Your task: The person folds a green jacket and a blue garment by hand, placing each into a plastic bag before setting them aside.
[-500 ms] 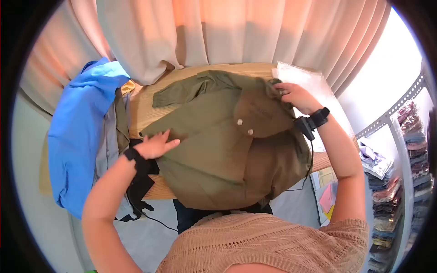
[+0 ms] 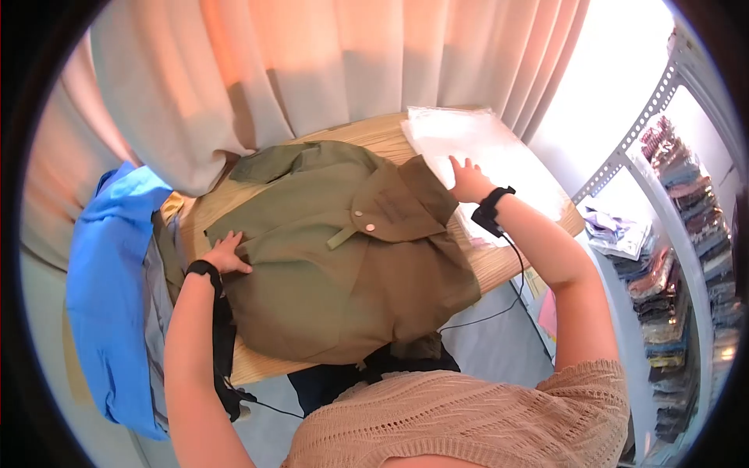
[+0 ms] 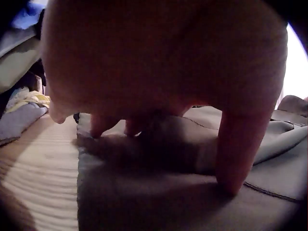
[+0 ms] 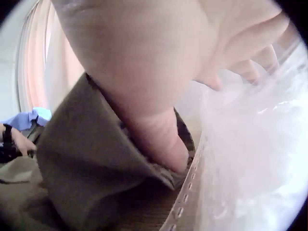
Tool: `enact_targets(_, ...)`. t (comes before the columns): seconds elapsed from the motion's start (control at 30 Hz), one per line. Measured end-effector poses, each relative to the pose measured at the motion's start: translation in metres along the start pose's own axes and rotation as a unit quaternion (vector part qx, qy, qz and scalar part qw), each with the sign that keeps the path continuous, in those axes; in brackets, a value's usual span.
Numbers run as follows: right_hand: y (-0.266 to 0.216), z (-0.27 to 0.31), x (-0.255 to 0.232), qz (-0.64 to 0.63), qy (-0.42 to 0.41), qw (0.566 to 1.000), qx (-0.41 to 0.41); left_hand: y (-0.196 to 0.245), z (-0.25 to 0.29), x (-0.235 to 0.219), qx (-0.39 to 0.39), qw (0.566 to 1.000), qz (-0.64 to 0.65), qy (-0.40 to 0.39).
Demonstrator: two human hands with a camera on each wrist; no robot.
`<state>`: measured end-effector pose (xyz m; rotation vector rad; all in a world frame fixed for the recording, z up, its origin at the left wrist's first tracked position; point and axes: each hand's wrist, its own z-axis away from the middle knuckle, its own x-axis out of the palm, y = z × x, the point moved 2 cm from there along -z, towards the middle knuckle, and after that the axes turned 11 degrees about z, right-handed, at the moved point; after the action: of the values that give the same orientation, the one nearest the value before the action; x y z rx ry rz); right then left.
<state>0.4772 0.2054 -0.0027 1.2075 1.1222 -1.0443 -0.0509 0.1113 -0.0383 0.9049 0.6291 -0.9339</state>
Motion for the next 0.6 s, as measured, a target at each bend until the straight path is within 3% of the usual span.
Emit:
enact_targets(0.1, -0.016, 0.003, 0.001, 0.101, -0.044, 0.994, 0.009, -0.007, -0.003, -0.005, -0.016, 1.000, 0.003, -0.001)
enact_targets(0.2, -0.019, -0.010, 0.023, 0.142, -0.034, 0.989, 0.011, -0.013, -0.002, -0.002, -0.029, 1.000, 0.000, -0.004)
enact_targets(0.33, -0.013, -0.022, 0.034, 0.091, -0.055, 0.994, 0.020, -0.015, 0.002, -0.002, -0.001, 1.000, 0.025, -0.005)
enact_targets(0.4, -0.006, -0.023, 0.032, 0.043, -0.119, 0.992, 0.014, -0.016, 0.002, -0.003, 0.000, 0.999, 0.047, -0.003)
enact_targets(0.6, 0.050, -0.033, 0.051, 0.004, -0.129, 0.991, 0.043, -0.017, 0.002, -0.003, -0.001, 0.998, 0.057, 0.000)
